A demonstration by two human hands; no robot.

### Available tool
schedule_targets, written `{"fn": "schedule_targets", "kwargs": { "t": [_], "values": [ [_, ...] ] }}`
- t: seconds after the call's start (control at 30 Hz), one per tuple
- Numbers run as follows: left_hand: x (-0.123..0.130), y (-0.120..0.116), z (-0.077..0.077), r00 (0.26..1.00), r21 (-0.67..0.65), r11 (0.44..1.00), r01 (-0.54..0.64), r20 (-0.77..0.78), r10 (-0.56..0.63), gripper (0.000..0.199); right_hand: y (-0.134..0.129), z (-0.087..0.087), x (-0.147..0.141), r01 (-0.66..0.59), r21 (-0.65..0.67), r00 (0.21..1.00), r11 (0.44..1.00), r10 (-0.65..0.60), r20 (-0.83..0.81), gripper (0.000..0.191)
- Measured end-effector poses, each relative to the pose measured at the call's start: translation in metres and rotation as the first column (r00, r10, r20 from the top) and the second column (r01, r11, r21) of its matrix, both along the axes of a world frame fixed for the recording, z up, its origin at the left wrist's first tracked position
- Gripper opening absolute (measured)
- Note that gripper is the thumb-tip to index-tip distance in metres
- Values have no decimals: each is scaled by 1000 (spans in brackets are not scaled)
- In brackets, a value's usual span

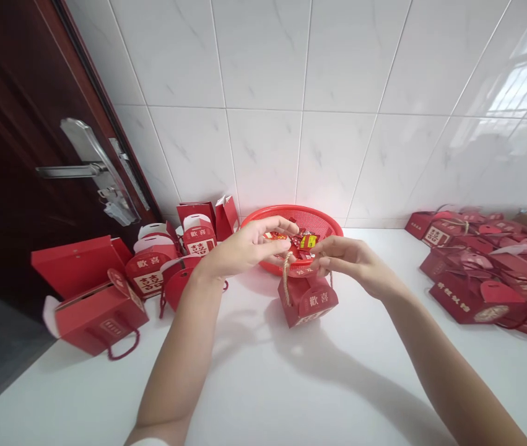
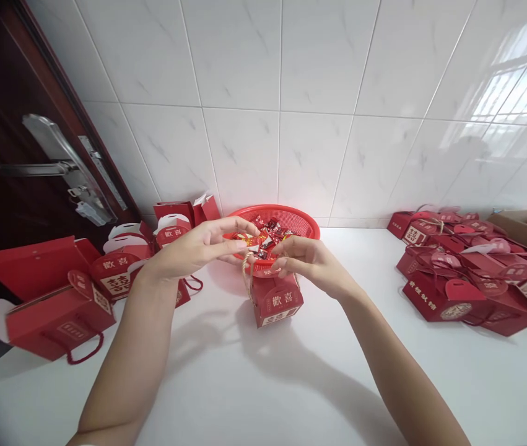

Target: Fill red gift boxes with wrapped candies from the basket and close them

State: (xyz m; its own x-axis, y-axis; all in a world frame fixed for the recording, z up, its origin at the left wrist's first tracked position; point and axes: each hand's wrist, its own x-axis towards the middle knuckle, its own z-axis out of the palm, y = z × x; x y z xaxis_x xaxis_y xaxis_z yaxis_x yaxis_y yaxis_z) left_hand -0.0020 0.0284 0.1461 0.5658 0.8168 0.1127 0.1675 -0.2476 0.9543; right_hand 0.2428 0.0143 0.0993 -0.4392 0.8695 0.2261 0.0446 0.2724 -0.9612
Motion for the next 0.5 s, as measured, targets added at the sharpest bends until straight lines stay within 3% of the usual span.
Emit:
{"fn": "schedule_targets", "kwargs": {
  "t": [0.13,0.27,0.5],
  "values": [
    [7,-6,-2,992,-12,998,69,107,-67,26,4,15,-12,-4,37,1000,999,4,1,26],
    [14,-10,-3,987,11,999,44,156,-45,29,3,24,-24,1,31,1000,1000,-1,2,34],
    [24,-7,-9,982,78,997,0,191,-15,30,4,21,-37,101,3,989,995,-100,-109,37]
  ]
}}
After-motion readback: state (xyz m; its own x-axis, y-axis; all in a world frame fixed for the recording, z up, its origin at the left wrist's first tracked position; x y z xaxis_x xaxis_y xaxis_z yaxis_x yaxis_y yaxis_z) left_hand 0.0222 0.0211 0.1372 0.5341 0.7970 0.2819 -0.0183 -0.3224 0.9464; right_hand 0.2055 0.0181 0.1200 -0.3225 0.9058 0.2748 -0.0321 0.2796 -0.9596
